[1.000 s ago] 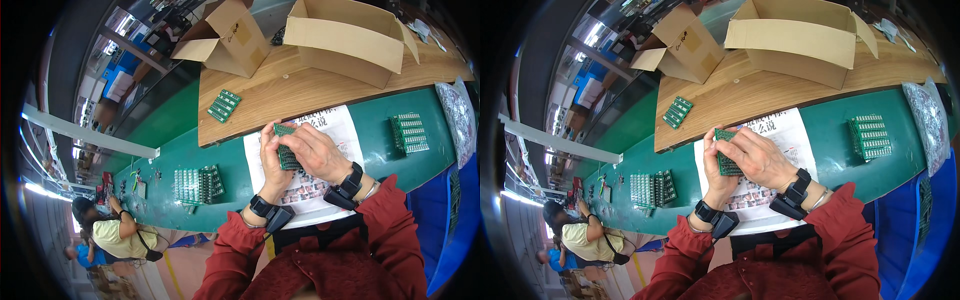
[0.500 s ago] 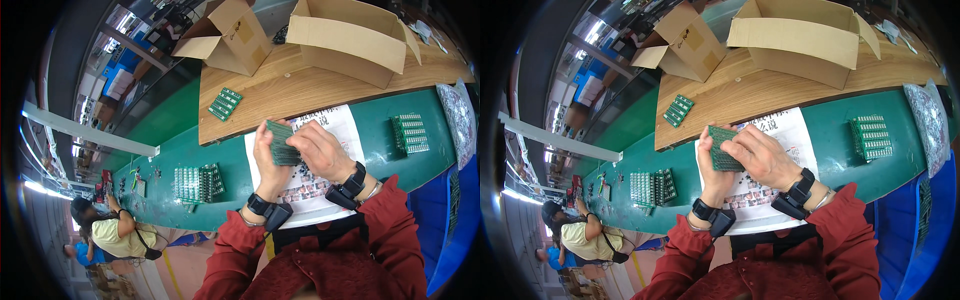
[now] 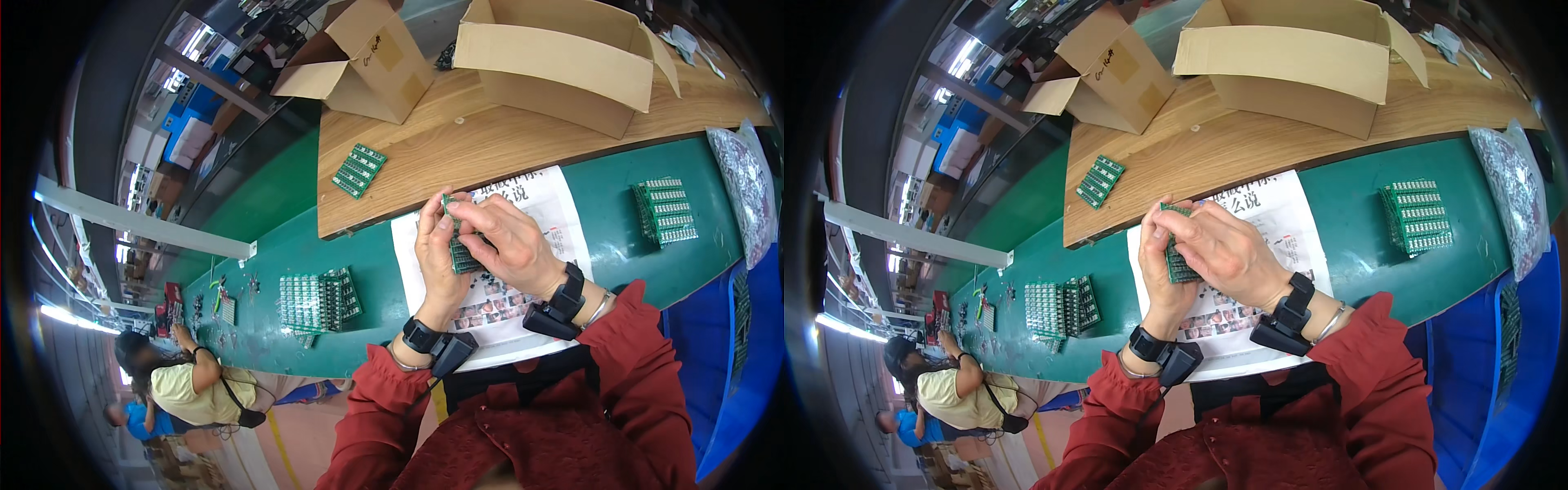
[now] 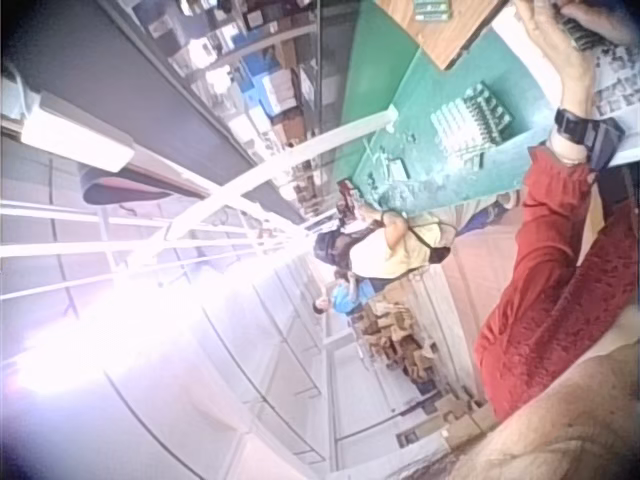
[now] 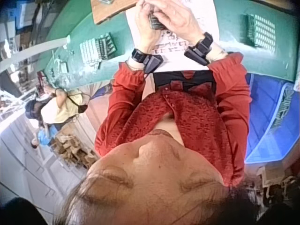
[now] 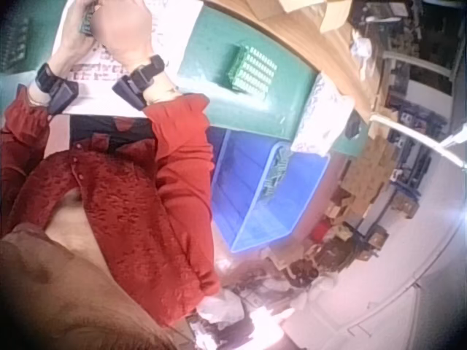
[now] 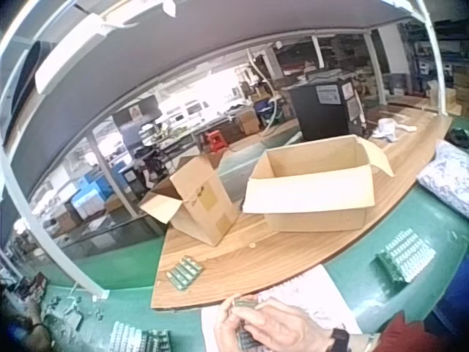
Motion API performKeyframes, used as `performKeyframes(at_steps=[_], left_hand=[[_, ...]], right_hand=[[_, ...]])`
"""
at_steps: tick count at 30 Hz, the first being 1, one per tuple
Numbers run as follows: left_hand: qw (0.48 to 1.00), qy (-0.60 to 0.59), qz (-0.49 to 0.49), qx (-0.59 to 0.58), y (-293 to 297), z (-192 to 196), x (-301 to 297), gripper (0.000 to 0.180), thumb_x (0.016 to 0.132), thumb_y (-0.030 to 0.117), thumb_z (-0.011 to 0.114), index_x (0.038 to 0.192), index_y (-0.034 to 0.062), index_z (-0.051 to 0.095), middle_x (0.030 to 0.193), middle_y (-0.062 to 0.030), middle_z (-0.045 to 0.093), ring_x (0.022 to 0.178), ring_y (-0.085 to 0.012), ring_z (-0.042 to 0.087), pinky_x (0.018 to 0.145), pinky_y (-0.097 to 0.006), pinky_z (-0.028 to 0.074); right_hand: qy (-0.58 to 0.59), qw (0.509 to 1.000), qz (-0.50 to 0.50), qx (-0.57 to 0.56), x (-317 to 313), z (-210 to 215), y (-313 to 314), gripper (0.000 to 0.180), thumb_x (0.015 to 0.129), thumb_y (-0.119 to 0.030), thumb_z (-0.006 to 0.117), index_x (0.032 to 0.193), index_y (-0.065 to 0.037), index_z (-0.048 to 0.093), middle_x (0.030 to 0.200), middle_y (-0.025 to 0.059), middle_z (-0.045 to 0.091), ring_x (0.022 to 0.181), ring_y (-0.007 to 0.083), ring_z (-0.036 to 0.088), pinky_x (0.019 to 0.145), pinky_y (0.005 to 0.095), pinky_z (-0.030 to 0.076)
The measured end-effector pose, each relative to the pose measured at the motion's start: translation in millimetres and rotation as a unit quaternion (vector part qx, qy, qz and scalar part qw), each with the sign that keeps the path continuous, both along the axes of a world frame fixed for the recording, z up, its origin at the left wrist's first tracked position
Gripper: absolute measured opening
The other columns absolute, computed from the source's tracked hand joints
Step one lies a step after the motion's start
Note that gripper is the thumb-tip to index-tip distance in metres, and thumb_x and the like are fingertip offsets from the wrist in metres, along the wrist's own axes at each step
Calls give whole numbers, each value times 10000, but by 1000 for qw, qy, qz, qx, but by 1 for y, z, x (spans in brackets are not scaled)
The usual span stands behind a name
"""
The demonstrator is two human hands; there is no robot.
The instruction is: The person picks up green circuit boards and inserts small black components into them by hand. They handle the boards one at a time, placing them on a green workbench and occasionally stacking them. The task involves repetitive manual insertion of parts into the circuit boards.
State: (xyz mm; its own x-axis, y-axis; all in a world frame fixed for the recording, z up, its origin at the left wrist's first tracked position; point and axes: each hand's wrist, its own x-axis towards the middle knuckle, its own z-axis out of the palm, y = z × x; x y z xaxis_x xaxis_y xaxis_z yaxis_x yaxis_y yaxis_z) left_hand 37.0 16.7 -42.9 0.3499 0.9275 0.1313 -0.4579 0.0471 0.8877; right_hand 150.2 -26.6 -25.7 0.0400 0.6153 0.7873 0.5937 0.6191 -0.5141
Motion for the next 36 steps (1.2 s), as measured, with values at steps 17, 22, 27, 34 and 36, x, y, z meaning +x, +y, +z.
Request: performKeyframes(at_steps=[17, 22, 27, 34, 36], left_hand=[[983, -134, -2, -123, 23, -6, -11, 440, 892, 326, 455, 1251, 77, 403, 1086, -170, 552, 1081, -334, 533, 949, -443, 437], [981, -142, -32, -131, 18, -6, -8, 432, 895, 321, 456, 1246, 72, 417, 1098, -174, 555, 1077, -310, 534, 957, -419, 433], [984, -121, -37, -123, 13, -5, -6, 423, 903, 323, 450, 1231, 55, 445, 1115, -167, 559, 1070, -274, 537, 964, -391, 425], [969, -125, -69, -201, 17, -2, -10, 485, 938, 422, 399, 1275, 76, 429, 1129, -151, 567, 1064, -257, 545, 941, -391, 439], [969, -104, -93, -206, 15, -1, -7, 557, 935, 504, 373, 1281, 74, 451, 1158, -153, 562, 1077, -259, 535, 956, -393, 423]], right_hand=[[-44, 998, -33, -21, 8, -11, 3, 463, 725, 14, 629, 1161, -93, 517, 814, 79, 528, 777, 273, 546, 658, 354, 492], [-44, 999, -1, -10, 5, -9, 8, 555, 712, 38, 635, 1232, -92, 492, 813, 84, 530, 770, 272, 546, 641, 361, 486], [-50, 999, -12, -6, 3, -12, 9, 544, 712, 31, 644, 1224, -79, 498, 844, 87, 545, 795, 271, 550, 662, 370, 496], [17, 997, 30, -62, 0, 0, -1, 550, 703, -27, 703, 1215, -84, 510, 892, 89, 579, 838, 283, 579, 769, 392, 500], [-7, 999, 31, -42, -3, -3, 2, 583, 697, -50, 723, 1235, -93, 502, 858, 71, 584, 858, 275, 604, 859, 408, 483]])
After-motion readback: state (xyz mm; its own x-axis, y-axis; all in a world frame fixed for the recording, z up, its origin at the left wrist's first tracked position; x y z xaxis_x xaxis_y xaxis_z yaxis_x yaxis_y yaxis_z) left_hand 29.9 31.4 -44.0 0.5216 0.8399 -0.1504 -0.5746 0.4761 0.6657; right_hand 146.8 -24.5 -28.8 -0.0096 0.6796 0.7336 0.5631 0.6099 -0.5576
